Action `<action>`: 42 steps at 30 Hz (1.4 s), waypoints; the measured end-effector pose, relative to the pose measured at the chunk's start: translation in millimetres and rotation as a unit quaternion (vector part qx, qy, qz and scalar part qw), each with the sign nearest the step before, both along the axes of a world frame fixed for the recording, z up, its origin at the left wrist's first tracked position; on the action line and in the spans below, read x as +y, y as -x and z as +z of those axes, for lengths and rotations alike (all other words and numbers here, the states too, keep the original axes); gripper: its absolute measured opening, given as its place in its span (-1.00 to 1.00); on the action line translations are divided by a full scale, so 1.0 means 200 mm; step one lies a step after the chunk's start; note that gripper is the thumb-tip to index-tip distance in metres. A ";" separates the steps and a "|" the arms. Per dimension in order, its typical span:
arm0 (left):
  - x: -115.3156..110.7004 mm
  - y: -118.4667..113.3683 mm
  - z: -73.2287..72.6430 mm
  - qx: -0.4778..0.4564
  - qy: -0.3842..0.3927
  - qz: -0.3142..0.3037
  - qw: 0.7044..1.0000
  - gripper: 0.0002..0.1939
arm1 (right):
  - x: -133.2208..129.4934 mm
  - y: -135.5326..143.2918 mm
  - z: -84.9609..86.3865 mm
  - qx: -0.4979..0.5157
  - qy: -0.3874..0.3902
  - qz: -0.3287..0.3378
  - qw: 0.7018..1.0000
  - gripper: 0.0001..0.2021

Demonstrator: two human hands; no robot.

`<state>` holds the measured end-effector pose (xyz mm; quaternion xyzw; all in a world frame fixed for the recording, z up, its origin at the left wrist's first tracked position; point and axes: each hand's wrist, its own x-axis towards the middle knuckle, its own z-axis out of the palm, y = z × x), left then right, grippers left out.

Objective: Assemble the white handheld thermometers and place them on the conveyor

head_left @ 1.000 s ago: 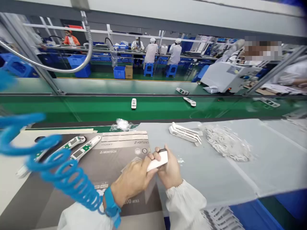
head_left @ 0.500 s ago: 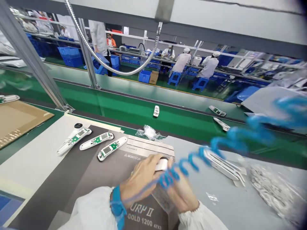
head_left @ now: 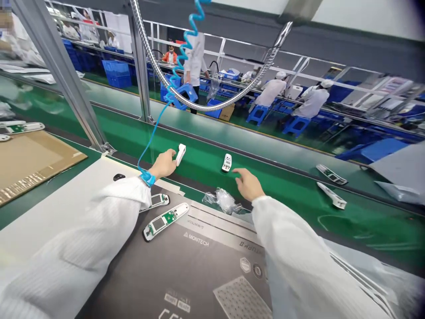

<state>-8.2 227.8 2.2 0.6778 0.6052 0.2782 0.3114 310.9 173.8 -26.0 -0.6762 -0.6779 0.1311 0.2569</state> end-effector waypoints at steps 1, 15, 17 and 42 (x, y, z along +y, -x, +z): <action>-0.01 0.01 -0.01 0.012 -0.008 0.005 1.000 -0.58 | 0.08 0.03 -0.02 -0.032 0.001 0.019 0.999 -0.58; -0.64 0.06 0.01 0.000 -0.027 -0.140 0.990 -0.63 | 0.14 0.09 0.23 -0.131 -0.069 -0.033 0.988 -0.74; -0.68 -0.01 0.06 -0.022 -0.102 -0.142 0.984 -0.54 | -0.02 0.15 0.32 -0.006 -0.095 -0.012 0.995 -0.72; -1.10 -0.19 -0.19 -0.285 0.230 -0.044 0.930 -0.71 | -1.06 0.48 0.07 -0.061 -0.114 0.172 0.977 -0.83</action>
